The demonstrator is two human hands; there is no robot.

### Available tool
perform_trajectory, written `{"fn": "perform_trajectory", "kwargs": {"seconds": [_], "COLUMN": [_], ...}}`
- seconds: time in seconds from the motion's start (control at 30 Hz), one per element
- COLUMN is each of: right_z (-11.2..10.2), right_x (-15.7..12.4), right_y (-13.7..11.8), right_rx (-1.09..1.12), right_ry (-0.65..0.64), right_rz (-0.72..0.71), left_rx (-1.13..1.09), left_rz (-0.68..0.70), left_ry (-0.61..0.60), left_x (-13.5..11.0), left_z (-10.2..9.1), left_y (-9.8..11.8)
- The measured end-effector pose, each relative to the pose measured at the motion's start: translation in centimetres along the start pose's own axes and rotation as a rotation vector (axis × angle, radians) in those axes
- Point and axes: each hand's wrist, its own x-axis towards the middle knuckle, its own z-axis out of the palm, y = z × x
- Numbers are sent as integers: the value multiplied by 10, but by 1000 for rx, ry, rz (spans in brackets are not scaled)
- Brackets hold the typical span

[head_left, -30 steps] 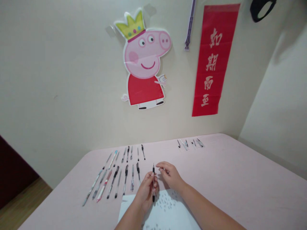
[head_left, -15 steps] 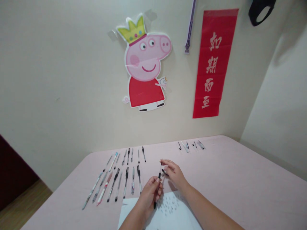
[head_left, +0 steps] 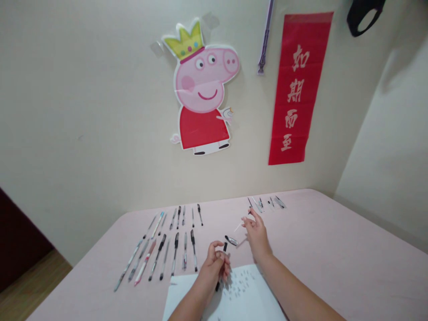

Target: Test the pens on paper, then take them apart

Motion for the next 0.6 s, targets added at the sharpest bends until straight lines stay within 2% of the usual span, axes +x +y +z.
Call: {"fn": "perform_trajectory", "kwargs": {"seconds": [0.1,0.2,0.4,0.6], "right_z": [2,4,5,8], "right_x": [3,4,3,-3], "right_y": [9,17,19,23], "right_rx": [19,16,-209,-381], "right_ry": [35,-2,-212,-372], "right_rz": [28,-60,-244,-296], "left_rx": [-13,2,139,392], "left_rz": [-2,67,243,420], "left_ry": [-33,-17,144,182], "left_x": [1,3,3,5], "left_z": [-1,-2,-7,-14], "left_y": [-2,-3,3,-1]}}
